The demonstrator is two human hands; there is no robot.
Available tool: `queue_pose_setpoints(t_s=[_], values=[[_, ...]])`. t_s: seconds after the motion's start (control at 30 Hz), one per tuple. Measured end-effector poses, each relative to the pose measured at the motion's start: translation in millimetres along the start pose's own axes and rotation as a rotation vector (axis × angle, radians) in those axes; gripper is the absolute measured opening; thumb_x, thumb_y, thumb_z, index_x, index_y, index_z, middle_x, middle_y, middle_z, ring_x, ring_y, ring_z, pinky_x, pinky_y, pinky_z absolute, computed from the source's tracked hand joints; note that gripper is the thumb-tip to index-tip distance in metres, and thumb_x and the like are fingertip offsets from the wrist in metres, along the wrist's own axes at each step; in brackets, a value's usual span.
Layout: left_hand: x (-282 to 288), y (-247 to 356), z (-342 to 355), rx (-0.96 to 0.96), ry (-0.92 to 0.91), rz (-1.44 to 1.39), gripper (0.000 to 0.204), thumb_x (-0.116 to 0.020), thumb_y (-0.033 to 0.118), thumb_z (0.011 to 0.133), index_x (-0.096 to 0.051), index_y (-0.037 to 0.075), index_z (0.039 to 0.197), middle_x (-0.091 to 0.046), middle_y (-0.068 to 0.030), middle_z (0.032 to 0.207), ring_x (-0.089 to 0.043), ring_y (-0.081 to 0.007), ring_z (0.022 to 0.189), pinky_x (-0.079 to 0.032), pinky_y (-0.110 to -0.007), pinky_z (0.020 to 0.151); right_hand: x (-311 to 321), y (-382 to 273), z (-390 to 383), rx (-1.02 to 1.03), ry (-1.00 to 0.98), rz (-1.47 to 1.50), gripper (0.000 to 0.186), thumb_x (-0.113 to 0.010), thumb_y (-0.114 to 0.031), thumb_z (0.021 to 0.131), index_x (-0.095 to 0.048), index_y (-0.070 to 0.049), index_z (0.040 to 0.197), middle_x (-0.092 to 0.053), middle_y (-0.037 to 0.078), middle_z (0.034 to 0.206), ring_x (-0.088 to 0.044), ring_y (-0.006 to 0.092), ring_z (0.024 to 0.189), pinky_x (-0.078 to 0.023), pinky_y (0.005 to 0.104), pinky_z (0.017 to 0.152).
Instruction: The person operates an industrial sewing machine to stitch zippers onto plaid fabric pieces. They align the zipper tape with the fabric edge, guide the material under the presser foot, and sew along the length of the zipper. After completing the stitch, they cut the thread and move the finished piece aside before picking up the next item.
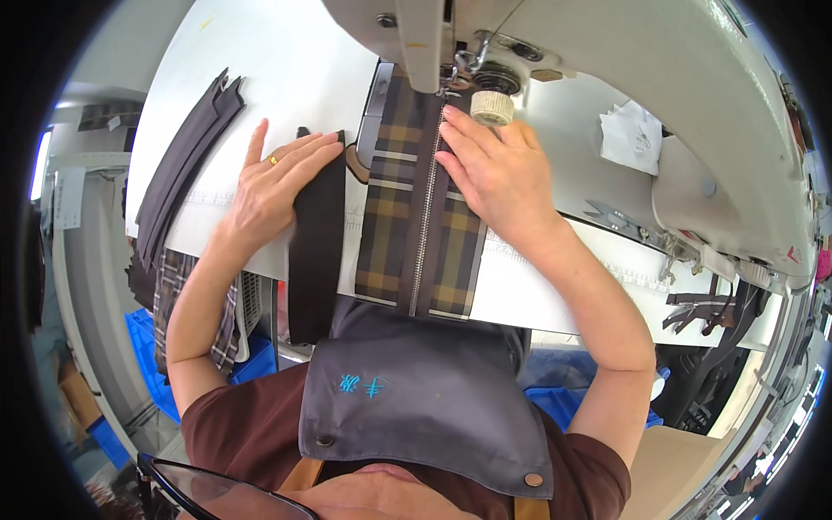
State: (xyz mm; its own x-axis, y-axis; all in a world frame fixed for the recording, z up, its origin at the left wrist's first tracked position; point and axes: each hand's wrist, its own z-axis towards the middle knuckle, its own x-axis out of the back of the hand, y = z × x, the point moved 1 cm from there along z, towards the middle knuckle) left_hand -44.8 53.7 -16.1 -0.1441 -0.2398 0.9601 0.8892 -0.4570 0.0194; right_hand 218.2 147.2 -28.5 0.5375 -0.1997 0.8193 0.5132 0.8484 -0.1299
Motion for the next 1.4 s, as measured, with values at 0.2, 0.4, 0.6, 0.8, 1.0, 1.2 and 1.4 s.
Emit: queue_pose_setpoints(t_s=[0.2,0.4,0.6,0.8,1.0,1.2,1.4], values=[[-3,32,69,-0.154,0.175,-0.191,0.044,-0.058,0.005,0.074,-0.062,0.013,0.117,-0.057,-0.0019,0.123,-0.056,-0.0184,0.110,-0.030,-0.051,0.104,-1,-1,1,-0.014,0.002,0.019,0.029,-0.072,-0.018,0.074,-0.066,-0.006,0.100,-0.065,0.000,0.109,-0.058,0.0187,0.084,-0.047,0.0308,0.074],[-30,16,84,-0.249,0.144,-0.158,0.045,-0.058,0.006,0.073,-0.059,0.011,0.117,-0.056,-0.0019,0.118,-0.054,-0.0197,0.108,-0.028,-0.054,0.105,0,-2,0,-0.043,-0.028,0.029,0.032,-0.072,-0.018,0.073,-0.066,-0.006,0.102,-0.065,0.002,0.107,-0.058,0.0194,0.088,-0.047,0.0313,0.074],[-31,18,83,-0.195,0.095,-0.221,0.049,-0.061,0.002,0.069,-0.060,0.012,0.116,-0.056,-0.0013,0.120,-0.055,-0.0194,0.108,-0.023,-0.057,0.107,-1,-1,0,-0.054,-0.030,0.057,0.033,-0.072,-0.017,0.073,-0.066,-0.005,0.103,-0.065,0.002,0.106,-0.057,0.0210,0.089,-0.047,0.0326,0.075],[-32,17,82,-0.147,0.128,-0.265,0.046,-0.058,0.002,0.071,-0.061,0.014,0.116,-0.056,-0.0013,0.120,-0.055,-0.0192,0.108,-0.020,-0.060,0.107,2,-3,1,-0.070,-0.043,0.082,0.032,-0.071,-0.017,0.074,-0.066,-0.004,0.102,-0.066,0.002,0.105,-0.057,0.0219,0.089,-0.047,0.0332,0.075],[-32,18,83,-0.124,0.151,-0.289,0.043,-0.056,0.001,0.074,-0.062,0.014,0.114,-0.056,-0.0010,0.120,-0.055,-0.0185,0.109,-0.019,-0.060,0.107,1,-2,1,-0.066,-0.045,0.083,0.031,-0.071,-0.018,0.075,-0.065,-0.004,0.102,-0.065,0.003,0.105,-0.057,0.0224,0.089,-0.047,0.0333,0.076],[-34,17,83,-0.124,0.135,-0.285,0.041,-0.056,0.001,0.074,-0.063,0.014,0.113,-0.057,-0.0012,0.120,-0.055,-0.0182,0.109,-0.020,-0.060,0.106,2,-3,2,-0.071,-0.047,0.096,0.030,-0.071,-0.017,0.075,-0.065,-0.004,0.101,-0.065,0.003,0.105,-0.057,0.0224,0.089,-0.047,0.0333,0.075],[-31,17,82,-0.129,0.059,-0.243,0.051,-0.057,-0.002,0.071,-0.059,0.016,0.119,-0.056,-0.0022,0.125,-0.053,-0.0195,0.113,-0.019,-0.061,0.106,1,-1,1,-0.063,-0.035,0.101,0.030,-0.072,-0.017,0.073,-0.065,-0.004,0.100,-0.066,0.003,0.103,-0.057,0.0227,0.086,-0.048,0.0330,0.072]])
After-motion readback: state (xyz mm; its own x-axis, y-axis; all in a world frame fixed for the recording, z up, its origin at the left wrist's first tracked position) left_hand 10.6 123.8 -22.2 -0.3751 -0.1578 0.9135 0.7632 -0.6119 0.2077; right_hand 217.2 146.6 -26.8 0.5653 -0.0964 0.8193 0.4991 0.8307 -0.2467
